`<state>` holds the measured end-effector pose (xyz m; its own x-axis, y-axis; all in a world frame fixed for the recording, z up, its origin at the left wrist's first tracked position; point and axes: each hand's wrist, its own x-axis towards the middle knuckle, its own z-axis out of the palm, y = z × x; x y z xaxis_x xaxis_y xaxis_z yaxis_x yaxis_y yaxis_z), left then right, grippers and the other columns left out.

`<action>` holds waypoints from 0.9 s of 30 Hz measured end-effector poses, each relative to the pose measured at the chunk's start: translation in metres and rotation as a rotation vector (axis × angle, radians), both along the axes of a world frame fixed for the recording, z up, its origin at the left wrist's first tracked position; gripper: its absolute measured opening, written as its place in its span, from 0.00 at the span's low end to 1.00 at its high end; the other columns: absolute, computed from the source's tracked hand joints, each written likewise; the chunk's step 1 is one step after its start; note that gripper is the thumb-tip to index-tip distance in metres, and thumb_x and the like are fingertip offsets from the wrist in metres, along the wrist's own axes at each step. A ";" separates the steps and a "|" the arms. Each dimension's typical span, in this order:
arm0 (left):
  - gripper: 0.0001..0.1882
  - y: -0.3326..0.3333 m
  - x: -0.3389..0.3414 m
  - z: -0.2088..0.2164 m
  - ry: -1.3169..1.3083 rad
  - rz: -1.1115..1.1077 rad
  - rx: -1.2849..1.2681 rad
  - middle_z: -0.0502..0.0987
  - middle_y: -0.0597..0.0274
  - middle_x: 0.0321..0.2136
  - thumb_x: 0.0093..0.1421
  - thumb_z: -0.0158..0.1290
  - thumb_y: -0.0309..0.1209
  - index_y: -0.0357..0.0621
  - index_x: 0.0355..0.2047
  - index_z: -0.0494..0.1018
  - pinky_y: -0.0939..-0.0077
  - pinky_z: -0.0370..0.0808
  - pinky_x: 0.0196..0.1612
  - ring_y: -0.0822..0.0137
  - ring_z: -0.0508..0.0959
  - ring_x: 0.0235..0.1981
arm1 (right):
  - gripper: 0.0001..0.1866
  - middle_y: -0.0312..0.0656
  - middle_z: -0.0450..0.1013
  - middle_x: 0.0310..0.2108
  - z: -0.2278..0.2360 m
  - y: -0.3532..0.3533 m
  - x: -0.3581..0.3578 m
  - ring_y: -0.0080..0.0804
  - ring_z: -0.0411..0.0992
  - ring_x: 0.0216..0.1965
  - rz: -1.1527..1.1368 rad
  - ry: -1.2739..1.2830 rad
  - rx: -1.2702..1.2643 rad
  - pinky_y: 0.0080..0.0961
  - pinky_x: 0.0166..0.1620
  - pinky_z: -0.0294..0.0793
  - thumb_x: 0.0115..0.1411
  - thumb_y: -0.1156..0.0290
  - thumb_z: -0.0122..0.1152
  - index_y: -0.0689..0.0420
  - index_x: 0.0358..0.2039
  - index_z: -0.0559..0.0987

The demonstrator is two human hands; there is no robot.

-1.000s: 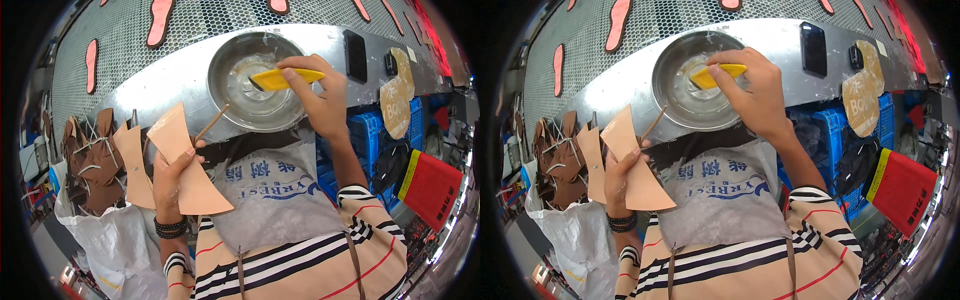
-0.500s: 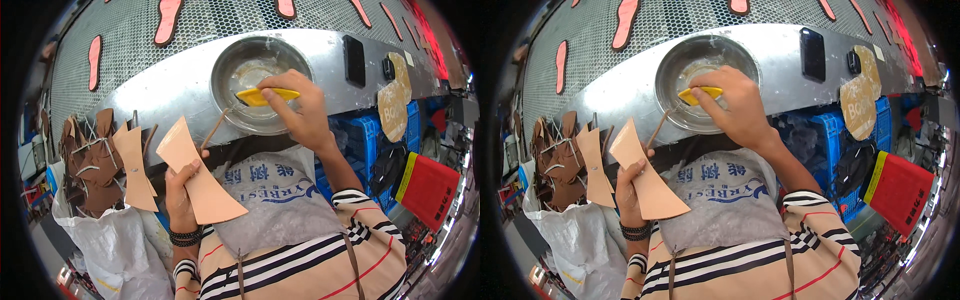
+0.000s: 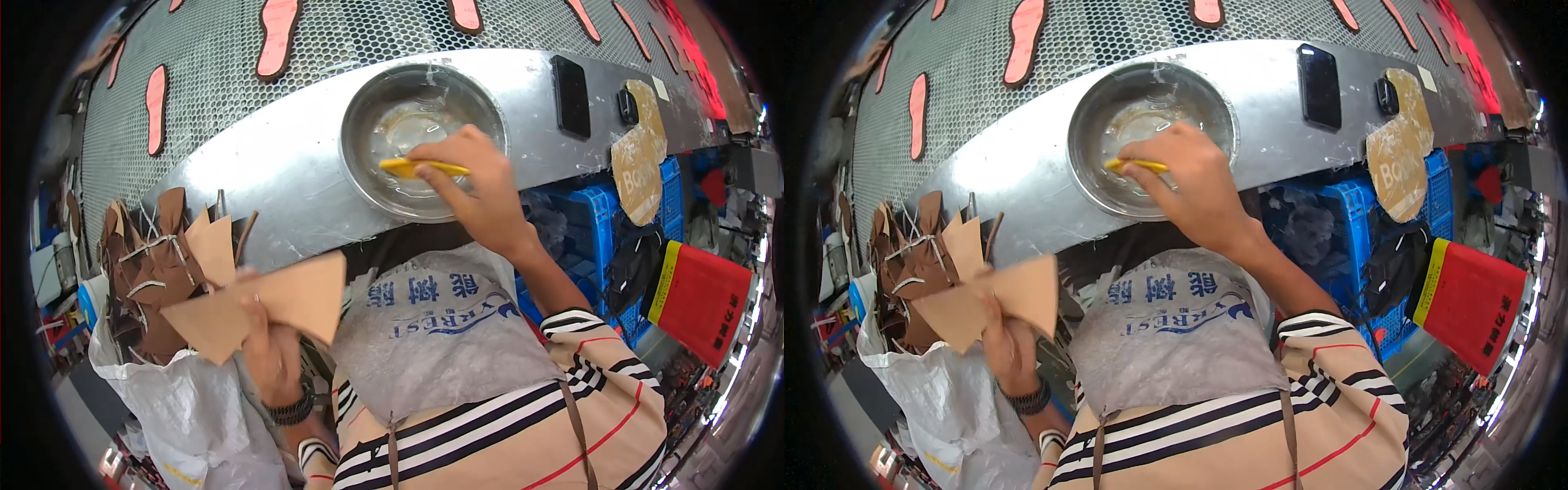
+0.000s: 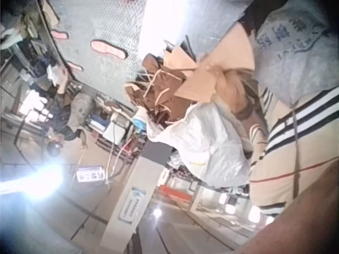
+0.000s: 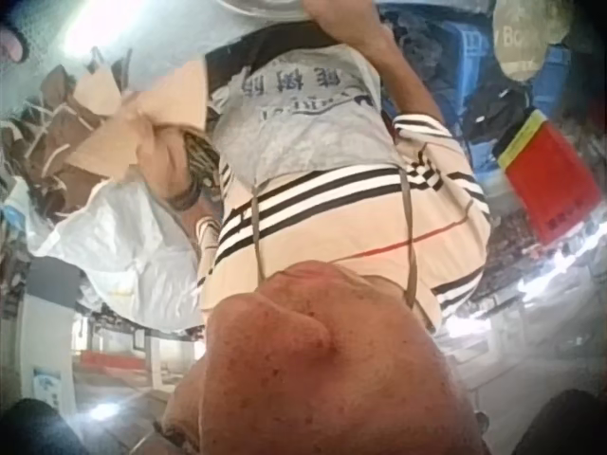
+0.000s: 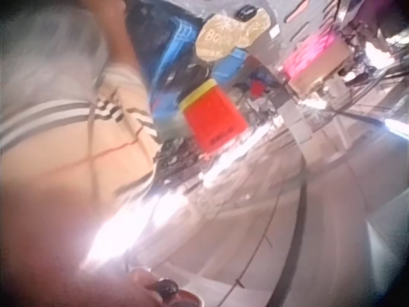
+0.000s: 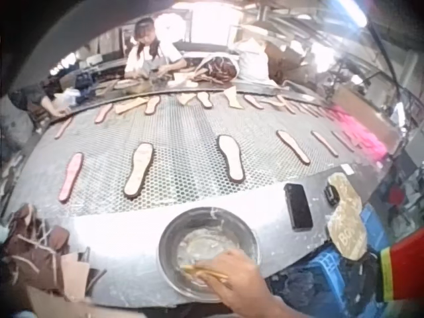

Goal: The worker applies adhesive to various leather and synthetic shoe upper components using a yellow spreader tool.

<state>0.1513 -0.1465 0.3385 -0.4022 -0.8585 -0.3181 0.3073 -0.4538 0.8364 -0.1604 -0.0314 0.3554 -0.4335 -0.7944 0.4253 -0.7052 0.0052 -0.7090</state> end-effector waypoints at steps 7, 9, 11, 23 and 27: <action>0.24 -0.006 -0.074 -0.004 -0.017 -0.071 -0.122 0.70 0.49 0.50 0.75 0.44 0.45 0.41 0.61 0.58 0.52 0.88 0.40 0.53 0.82 0.46 | 0.07 0.39 0.81 0.34 0.017 -0.002 -0.005 0.40 0.72 0.35 0.017 0.052 0.003 0.35 0.43 0.71 0.59 0.71 0.68 0.57 0.37 0.84; 0.25 -0.004 -0.073 -0.005 -0.034 -0.089 -0.131 0.71 0.49 0.50 0.74 0.45 0.45 0.42 0.62 0.58 0.53 0.88 0.42 0.53 0.83 0.46 | 0.07 0.39 0.80 0.33 0.030 -0.009 -0.001 0.39 0.71 0.35 0.006 0.005 -0.093 0.35 0.42 0.71 0.58 0.71 0.69 0.57 0.37 0.84; 0.24 -0.004 -0.073 -0.005 -0.038 -0.108 -0.120 0.72 0.50 0.51 0.74 0.46 0.46 0.44 0.62 0.60 0.54 0.87 0.43 0.54 0.82 0.48 | 0.08 0.39 0.79 0.31 0.028 -0.018 0.010 0.39 0.71 0.36 0.062 0.027 -0.093 0.35 0.42 0.70 0.57 0.70 0.70 0.56 0.37 0.84; 0.25 0.009 -0.080 -0.011 0.043 -0.004 -0.034 0.70 0.51 0.51 0.74 0.45 0.47 0.45 0.62 0.58 0.52 0.85 0.48 0.55 0.79 0.51 | 0.11 0.36 0.75 0.30 0.032 -0.002 0.040 0.37 0.67 0.32 0.215 0.136 0.021 0.34 0.37 0.67 0.52 0.72 0.72 0.56 0.37 0.84; 0.24 0.014 -0.085 -0.008 0.073 0.024 -0.003 0.70 0.51 0.53 0.74 0.46 0.47 0.45 0.61 0.59 0.52 0.84 0.49 0.55 0.78 0.53 | 0.11 0.38 0.77 0.31 0.035 0.011 0.055 0.38 0.67 0.32 0.231 0.092 0.040 0.33 0.36 0.66 0.53 0.72 0.73 0.58 0.38 0.84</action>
<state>0.0666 -0.1325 0.3300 -0.4034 -0.8692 -0.2858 0.3784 -0.4428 0.8129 -0.1055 -0.0208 0.3908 -0.1991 -0.8852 0.4204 -0.7525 -0.1367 -0.6442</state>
